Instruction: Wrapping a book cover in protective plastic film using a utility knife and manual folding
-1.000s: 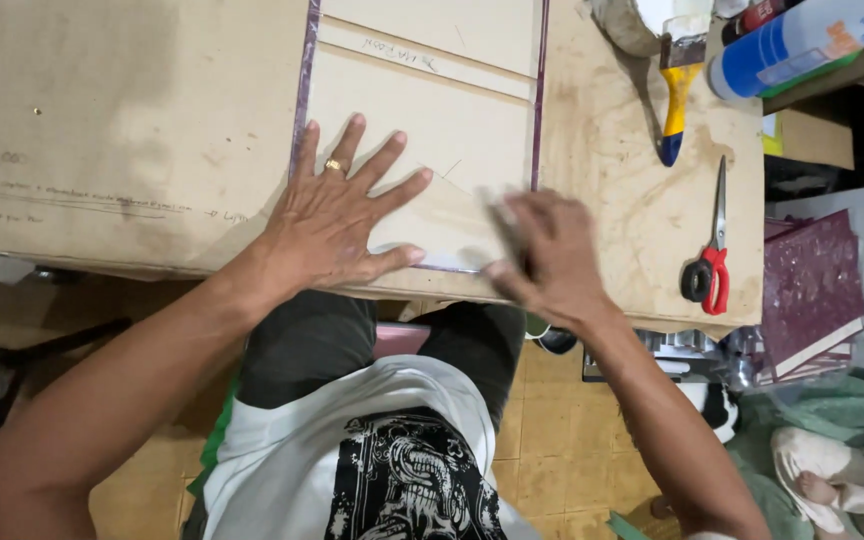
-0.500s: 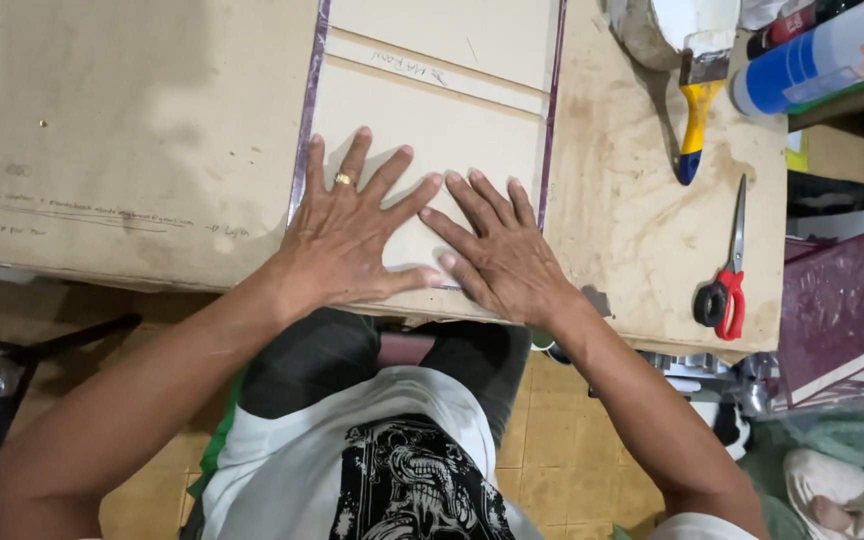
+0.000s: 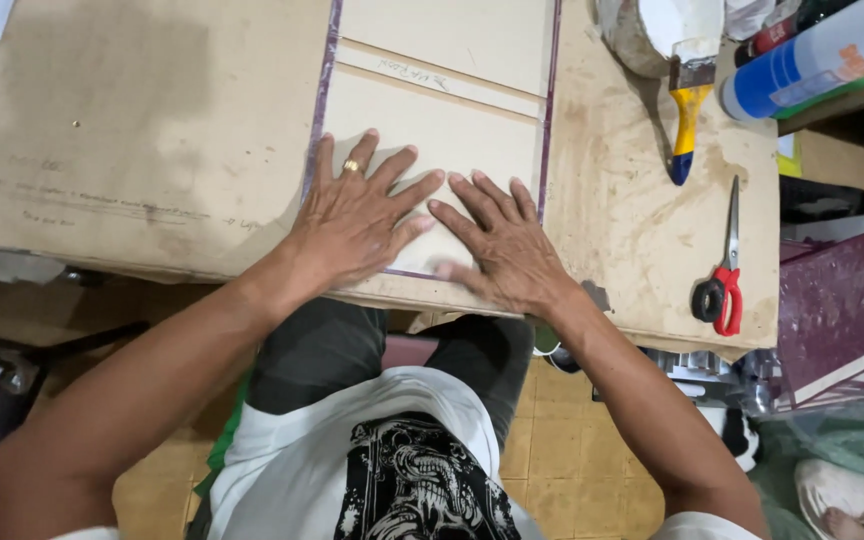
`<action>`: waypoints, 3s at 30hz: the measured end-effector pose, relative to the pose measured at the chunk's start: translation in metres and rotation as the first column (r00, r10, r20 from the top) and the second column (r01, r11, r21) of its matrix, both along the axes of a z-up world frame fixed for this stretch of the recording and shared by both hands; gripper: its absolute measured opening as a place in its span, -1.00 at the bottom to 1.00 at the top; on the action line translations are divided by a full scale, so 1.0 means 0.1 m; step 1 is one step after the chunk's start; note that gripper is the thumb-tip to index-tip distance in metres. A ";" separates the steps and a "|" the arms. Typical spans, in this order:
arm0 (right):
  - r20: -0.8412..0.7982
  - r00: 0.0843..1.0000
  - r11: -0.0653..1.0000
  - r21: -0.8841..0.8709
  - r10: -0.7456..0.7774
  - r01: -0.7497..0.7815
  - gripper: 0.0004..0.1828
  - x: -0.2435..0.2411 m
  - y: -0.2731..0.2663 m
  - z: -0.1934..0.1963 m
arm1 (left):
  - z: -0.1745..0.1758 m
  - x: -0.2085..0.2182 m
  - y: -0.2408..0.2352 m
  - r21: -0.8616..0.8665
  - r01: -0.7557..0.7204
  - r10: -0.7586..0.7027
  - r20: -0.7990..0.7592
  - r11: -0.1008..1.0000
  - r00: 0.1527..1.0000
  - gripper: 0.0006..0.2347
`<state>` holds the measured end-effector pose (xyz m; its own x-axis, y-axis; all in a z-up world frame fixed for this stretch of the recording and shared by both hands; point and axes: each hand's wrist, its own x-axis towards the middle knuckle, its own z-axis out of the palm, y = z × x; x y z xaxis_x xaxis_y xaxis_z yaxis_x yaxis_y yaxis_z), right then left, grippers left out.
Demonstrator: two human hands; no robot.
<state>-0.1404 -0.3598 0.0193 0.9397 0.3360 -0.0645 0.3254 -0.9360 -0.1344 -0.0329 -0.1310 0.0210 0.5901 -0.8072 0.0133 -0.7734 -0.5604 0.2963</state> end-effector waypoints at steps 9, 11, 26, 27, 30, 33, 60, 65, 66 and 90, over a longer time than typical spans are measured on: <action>0.105 0.994 0.992 0.128 -0.037 0.024 -0.51 0.01 0.04 -0.03 | 0.09 0.48 0.83 0.172 0.186 -0.204 0.090 0.967 0.975 0.10; 0.136 0.985 0.988 0.130 -0.104 0.087 -0.42 0.02 0.13 -0.05 | -0.02 0.46 1.00 0.193 0.114 -0.105 -0.055 0.974 0.993 -0.05; -0.243 0.907 0.936 -0.014 -0.345 0.352 0.14 0.27 1.08 0.37 | -0.15 0.41 1.03 0.060 0.105 -0.109 0.068 0.993 0.992 -0.29; -0.243 0.907 0.936 -0.016 -0.345 0.352 0.14 0.28 1.12 0.36 | -0.15 0.41 1.03 0.059 0.104 -0.108 0.068 0.993 0.992 -0.29; -0.285 0.857 0.898 -0.034 -0.429 0.439 0.23 0.33 1.26 0.35 | -0.17 0.39 1.05 -0.013 0.107 -0.105 0.100 0.994 0.989 -0.35; -0.314 0.828 0.877 -0.032 -0.464 0.479 0.12 0.37 1.32 0.39 | -0.12 0.40 1.03 -0.055 0.109 -0.103 0.101 0.993 0.990 -0.37; 0.014 0.972 0.972 0.032 -0.233 0.232 -0.24 -0.62 -0.62 0.05 | -0.44 -0.33 -0.55 -0.114 0.054 -0.033 0.174 0.992 0.984 -0.12; -0.056 0.964 0.959 0.104 -0.259 0.264 -0.39 -0.61 -0.62 0.09 | -0.52 -0.33 -0.54 -0.123 0.056 -0.027 0.226 0.991 0.974 -0.25; -0.052 0.964 0.958 0.106 -0.262 0.266 -0.39 -0.62 -0.63 0.06 | -0.47 -0.34 -0.54 -0.121 0.059 -0.030 0.230 0.991 0.973 -0.25; -0.046 0.947 0.943 0.092 -0.317 0.320 -0.34 -0.59 -0.47 0.17 | -0.16 -0.34 -0.64 0.041 0.024 -0.024 0.008 0.999 1.000 -0.19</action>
<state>-0.1995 -0.4071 0.0366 0.9967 0.0257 -0.0765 0.0071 -0.9721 -0.2345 -0.0673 -0.1948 0.0054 0.5704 -0.8212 -0.0155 -0.7892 -0.5532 0.2669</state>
